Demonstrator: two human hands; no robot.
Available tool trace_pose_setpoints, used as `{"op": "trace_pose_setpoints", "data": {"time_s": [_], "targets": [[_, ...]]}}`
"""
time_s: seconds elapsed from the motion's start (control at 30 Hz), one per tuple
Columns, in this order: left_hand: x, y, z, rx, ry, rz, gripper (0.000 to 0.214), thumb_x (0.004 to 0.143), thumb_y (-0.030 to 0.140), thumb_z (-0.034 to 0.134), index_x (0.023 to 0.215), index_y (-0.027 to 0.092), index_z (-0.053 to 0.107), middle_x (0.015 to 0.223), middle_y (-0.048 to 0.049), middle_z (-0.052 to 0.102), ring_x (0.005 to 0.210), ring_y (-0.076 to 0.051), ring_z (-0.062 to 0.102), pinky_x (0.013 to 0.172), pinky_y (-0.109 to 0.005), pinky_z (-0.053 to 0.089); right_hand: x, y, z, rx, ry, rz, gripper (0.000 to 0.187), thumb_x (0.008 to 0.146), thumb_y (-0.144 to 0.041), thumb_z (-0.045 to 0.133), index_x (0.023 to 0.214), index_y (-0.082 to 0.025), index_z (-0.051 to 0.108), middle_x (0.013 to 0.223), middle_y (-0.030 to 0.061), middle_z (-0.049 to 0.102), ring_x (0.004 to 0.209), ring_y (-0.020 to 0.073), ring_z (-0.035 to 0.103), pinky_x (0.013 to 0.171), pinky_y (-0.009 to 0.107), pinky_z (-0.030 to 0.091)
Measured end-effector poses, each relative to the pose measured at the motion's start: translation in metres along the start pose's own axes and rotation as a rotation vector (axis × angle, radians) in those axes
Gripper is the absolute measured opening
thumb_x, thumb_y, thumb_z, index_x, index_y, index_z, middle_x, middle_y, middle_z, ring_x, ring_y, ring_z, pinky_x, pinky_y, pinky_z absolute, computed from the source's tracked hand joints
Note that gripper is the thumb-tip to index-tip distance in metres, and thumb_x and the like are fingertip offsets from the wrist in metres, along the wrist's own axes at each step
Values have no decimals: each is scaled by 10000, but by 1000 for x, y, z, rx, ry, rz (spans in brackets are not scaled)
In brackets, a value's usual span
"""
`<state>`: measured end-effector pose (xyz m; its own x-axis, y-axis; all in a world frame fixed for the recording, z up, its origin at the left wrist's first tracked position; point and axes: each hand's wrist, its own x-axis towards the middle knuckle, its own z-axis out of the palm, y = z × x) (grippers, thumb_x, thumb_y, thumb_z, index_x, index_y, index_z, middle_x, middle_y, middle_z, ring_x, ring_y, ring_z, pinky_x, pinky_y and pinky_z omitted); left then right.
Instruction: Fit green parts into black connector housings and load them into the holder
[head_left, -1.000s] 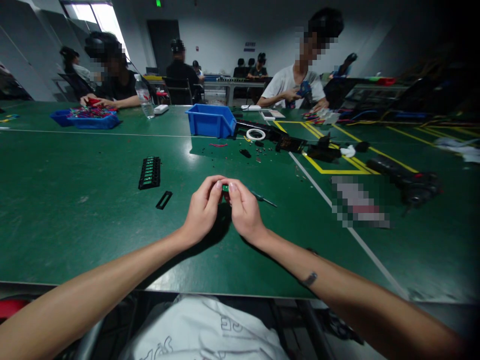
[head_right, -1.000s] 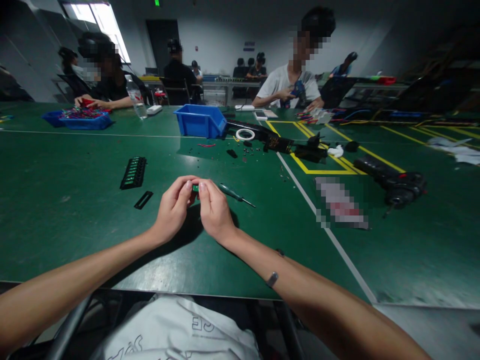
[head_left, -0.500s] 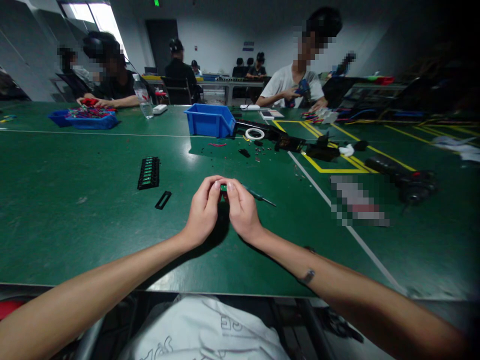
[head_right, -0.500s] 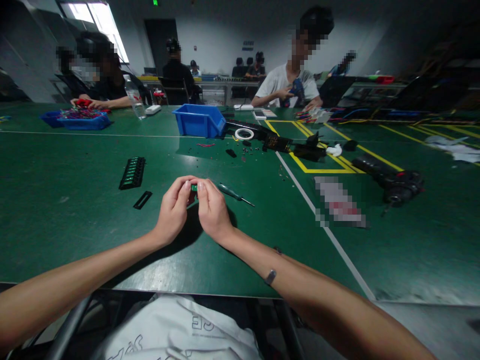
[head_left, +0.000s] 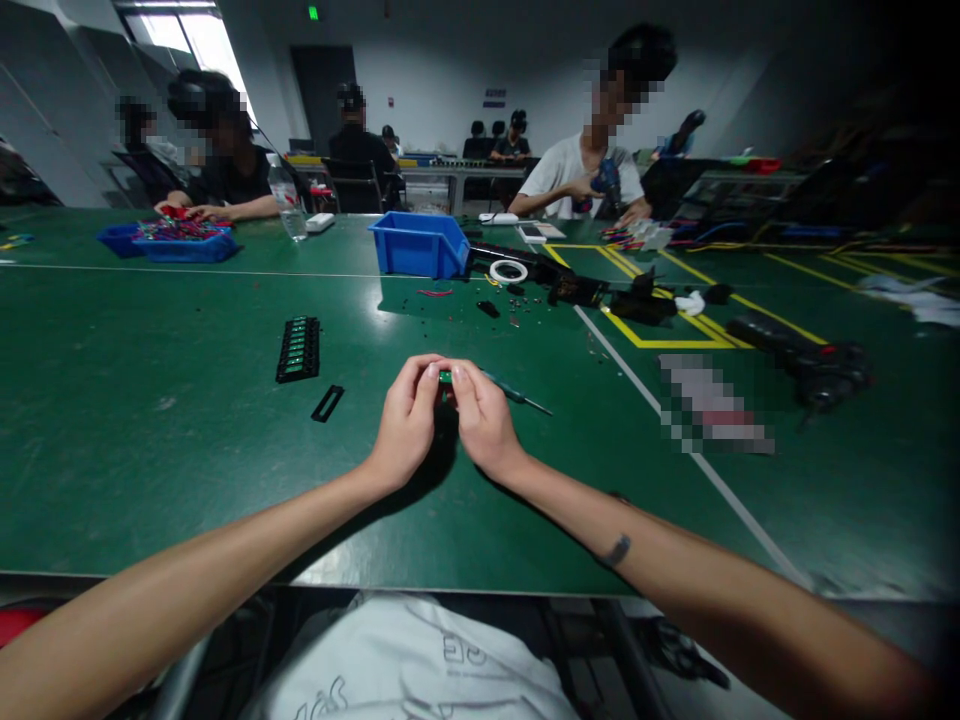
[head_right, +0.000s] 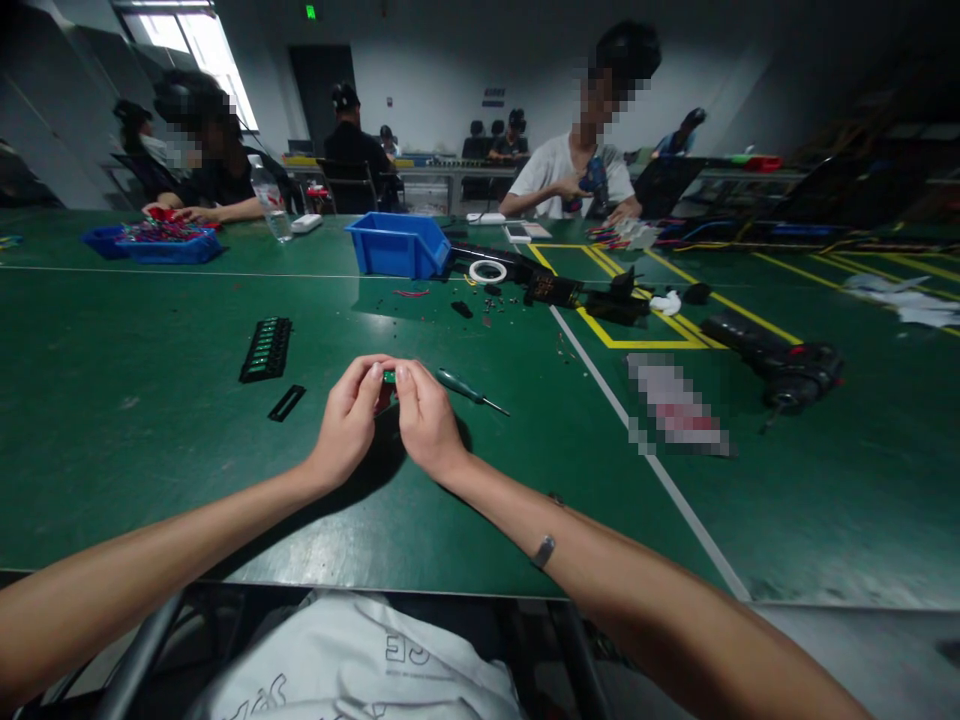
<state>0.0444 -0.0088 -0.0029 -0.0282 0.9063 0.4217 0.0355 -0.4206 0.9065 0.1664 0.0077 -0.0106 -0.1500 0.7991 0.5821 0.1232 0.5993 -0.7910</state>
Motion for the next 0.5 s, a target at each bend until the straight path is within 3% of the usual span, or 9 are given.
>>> {"op": "trace_pose_setpoints", "data": {"time_s": [0.37, 0.5], "targets": [[5, -8, -4, 27, -14, -16, 312, 1043, 432, 491, 1116, 168, 642, 931, -50, 657, 818, -157, 597, 718, -253, 481, 2, 6, -1, 19, -26, 73, 378, 1082, -427, 395, 1148, -203, 692, 1074, 80, 706, 909, 187, 634, 780, 306, 508], [6, -7, -4, 28, -15, -15, 310, 1042, 429, 490, 1095, 164, 643, 922, -51, 652, 820, -157, 596, 718, -252, 487, 3, 6, -1, 22, -30, 88, 376, 1077, -423, 405, 1143, -194, 695, 956, 67, 692, 890, 190, 628, 764, 299, 502]]}}
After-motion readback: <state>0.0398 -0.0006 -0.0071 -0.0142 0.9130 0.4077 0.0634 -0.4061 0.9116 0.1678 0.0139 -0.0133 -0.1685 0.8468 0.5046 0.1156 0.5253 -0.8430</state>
